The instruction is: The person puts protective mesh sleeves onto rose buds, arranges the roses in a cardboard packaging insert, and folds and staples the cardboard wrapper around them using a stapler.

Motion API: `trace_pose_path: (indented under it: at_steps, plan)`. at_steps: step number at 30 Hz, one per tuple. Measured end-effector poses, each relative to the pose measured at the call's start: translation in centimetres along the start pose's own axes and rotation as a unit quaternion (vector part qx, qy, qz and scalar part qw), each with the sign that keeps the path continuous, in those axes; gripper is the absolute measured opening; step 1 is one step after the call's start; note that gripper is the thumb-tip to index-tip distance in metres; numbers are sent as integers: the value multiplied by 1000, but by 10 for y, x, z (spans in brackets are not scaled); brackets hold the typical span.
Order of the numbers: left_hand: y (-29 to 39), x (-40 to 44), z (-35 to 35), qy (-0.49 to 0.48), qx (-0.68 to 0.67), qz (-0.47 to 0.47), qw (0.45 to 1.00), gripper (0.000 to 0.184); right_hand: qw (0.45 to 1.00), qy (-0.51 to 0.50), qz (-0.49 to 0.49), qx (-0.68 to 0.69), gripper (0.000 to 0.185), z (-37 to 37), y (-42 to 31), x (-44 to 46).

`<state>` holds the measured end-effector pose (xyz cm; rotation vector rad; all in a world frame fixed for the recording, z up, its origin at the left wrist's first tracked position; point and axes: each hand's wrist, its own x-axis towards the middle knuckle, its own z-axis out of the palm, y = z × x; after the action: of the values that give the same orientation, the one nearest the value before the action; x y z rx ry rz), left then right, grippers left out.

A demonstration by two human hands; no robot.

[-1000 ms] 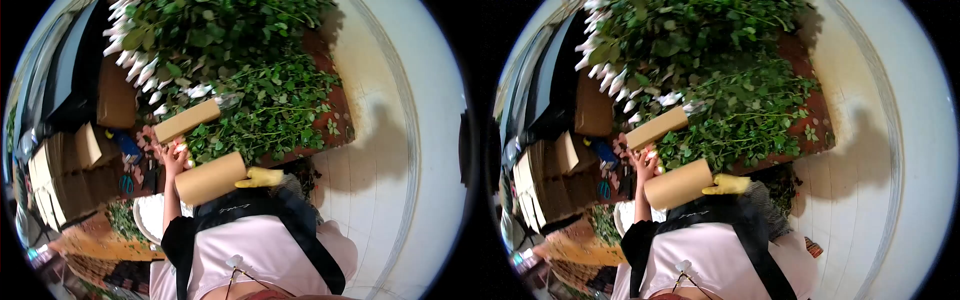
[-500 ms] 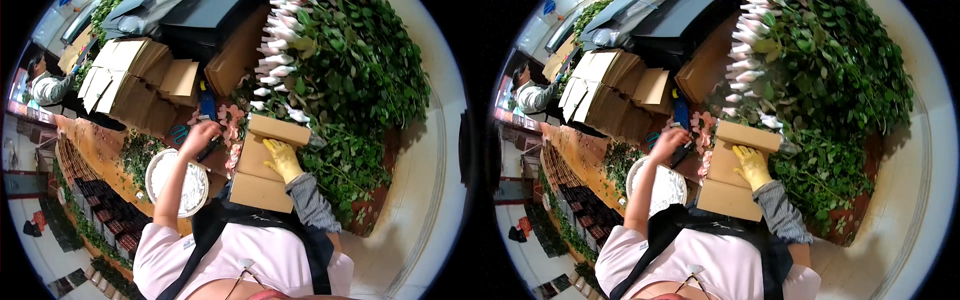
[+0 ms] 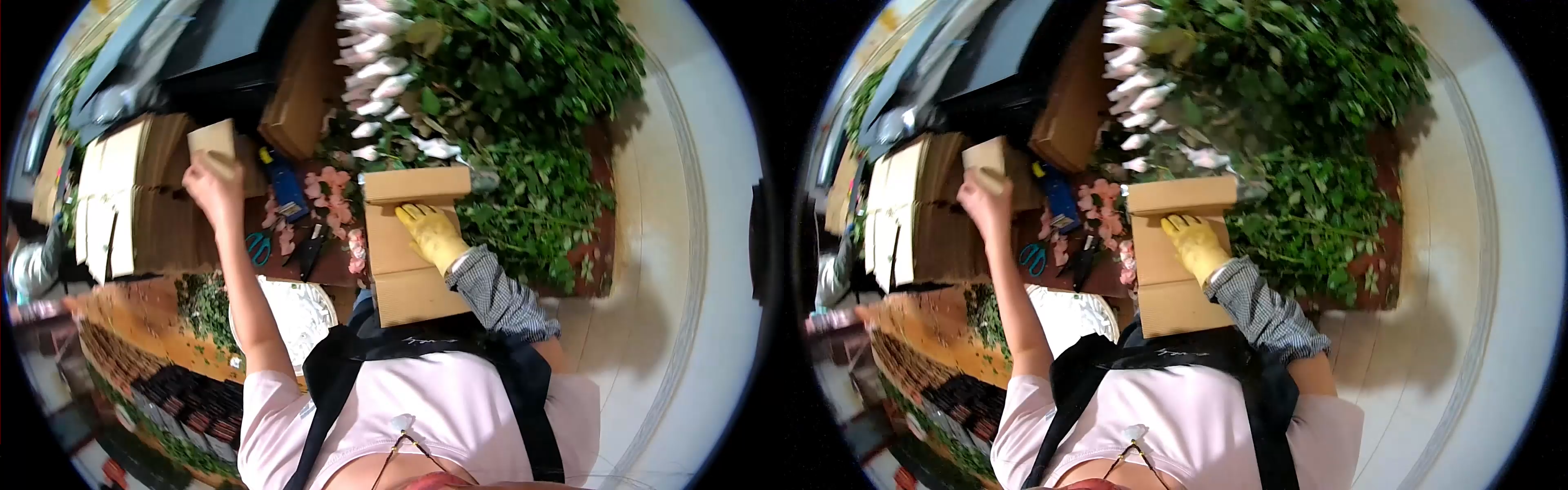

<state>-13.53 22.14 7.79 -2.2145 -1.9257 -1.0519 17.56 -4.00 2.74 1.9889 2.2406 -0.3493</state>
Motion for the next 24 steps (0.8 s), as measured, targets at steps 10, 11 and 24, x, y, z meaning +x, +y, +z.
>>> trace_pose_path:
  at_steps: [10, 11, 24]
  plan:
    - [77, -174, -8, -549, -566, -227, 572, 35, 970, -186, 101, -121, 57, 3, -40, 24]
    - [92, -182, -4, -572, -584, -340, 465, 26, 967, -199, 112, -116, 58, -6, -42, 24]
    - [153, -213, 28, -334, 10, 157, 929, 42, 996, -46, 0, 72, 71, -21, -1, -13]
